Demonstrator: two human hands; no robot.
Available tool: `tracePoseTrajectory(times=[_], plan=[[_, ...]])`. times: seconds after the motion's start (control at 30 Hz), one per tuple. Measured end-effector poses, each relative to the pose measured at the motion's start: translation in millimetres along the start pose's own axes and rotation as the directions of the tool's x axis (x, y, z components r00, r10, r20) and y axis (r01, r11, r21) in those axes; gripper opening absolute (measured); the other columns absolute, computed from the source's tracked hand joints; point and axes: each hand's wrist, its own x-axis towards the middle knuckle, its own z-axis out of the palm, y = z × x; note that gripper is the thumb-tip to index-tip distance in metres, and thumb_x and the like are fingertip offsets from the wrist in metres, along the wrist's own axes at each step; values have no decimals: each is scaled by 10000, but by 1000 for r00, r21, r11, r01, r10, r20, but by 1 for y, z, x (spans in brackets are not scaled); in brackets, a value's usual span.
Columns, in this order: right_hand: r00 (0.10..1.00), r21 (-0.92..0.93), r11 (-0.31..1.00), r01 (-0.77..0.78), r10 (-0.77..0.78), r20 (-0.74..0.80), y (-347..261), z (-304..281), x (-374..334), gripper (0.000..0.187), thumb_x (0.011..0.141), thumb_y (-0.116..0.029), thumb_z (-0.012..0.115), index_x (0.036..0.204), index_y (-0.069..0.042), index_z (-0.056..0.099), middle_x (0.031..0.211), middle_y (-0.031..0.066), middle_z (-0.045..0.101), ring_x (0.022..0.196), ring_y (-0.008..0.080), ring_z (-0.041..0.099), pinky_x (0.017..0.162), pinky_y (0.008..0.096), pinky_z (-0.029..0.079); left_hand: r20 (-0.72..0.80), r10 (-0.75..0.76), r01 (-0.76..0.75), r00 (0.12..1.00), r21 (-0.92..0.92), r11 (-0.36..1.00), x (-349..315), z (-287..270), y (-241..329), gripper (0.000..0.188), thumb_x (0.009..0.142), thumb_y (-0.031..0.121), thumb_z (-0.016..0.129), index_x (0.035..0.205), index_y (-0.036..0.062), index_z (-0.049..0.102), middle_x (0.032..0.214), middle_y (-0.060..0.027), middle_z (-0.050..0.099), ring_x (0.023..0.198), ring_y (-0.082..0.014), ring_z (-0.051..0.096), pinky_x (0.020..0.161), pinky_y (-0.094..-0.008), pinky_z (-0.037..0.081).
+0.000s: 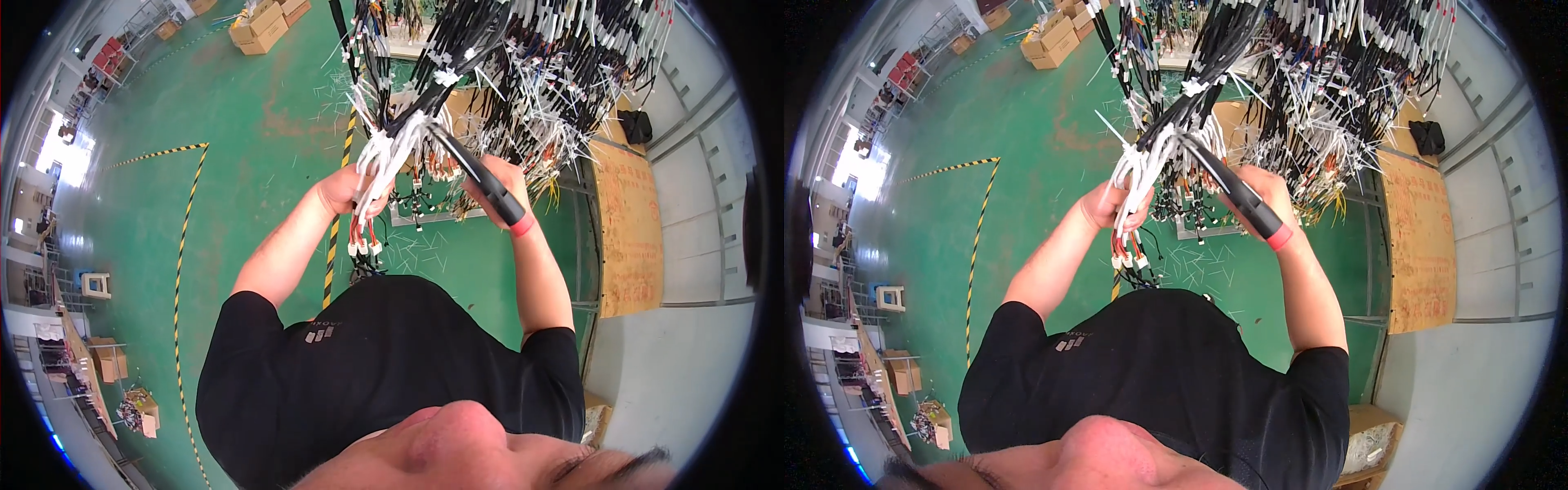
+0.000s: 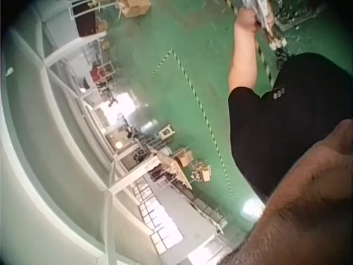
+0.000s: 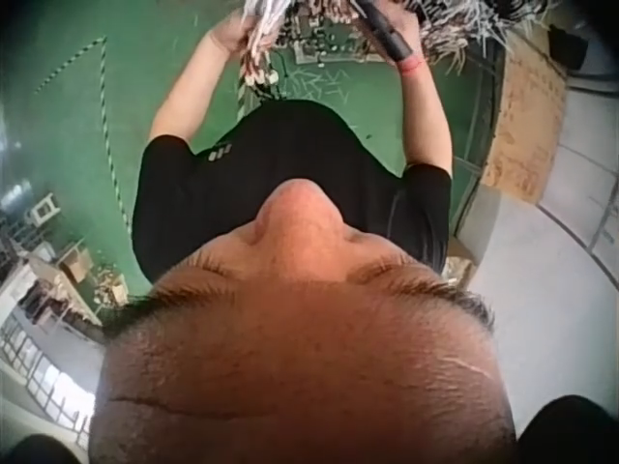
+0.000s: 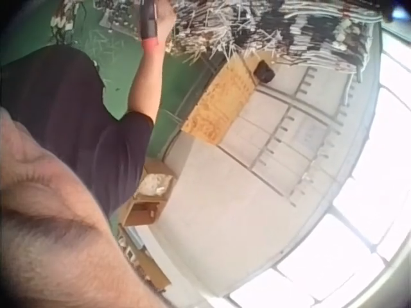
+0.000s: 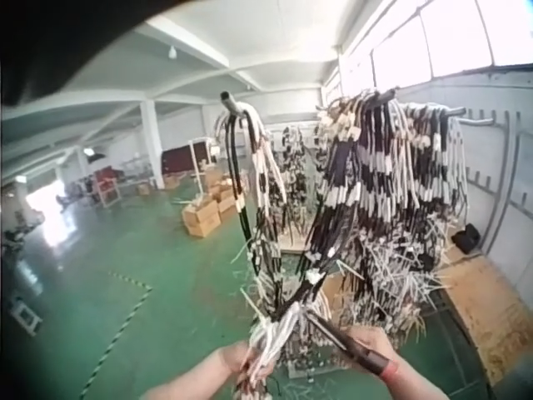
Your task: Tighten and trim cable ties on wire harness bundles using a specialized tensioning tool.
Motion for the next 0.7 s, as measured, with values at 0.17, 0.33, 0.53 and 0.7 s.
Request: tracePoseTrajectory(times=[0.17,0.33,0.53,0.7], plan=[[986,80,991,108,-97,-133,-4,10,-22,524,868,-107,795,1358,-45,620,1346,187,656,1294,389,612,1120,446,477,45,-21,19,999,42,999,-6,0,3,509,1084,311,579,1455,-37,557,1249,-293,708,1020,-381,765,865,-456,642],[992,81,996,-26,36,-121,-20,16,-43,562,864,-64,792,1398,-55,618,1350,172,663,1249,370,657,1073,424,515,-41,-1,11,999,230,973,-15,19,15,719,1080,380,593,1636,15,322,1558,-238,519,1197,-380,712,780,-345,643],[986,212,976,-59,90,-140,-41,29,-51,441,916,-156,784,1328,-42,676,1253,139,689,1171,312,669,1045,390,493,-172,147,-104,974,233,967,-26,23,10,667,1104,452,530,1628,82,344,1455,-234,612,1084,-292,752,692,-297,617],[867,531,839,-120,349,-354,18,11,-32,441,951,-90,760,1384,-79,679,1312,70,734,1264,218,660,1128,385,467,-65,101,-103,993,-29,994,-37,-24,25,659,1067,487,588,1551,57,463,1113,-262,722,768,-281,684,530,-326,513]])
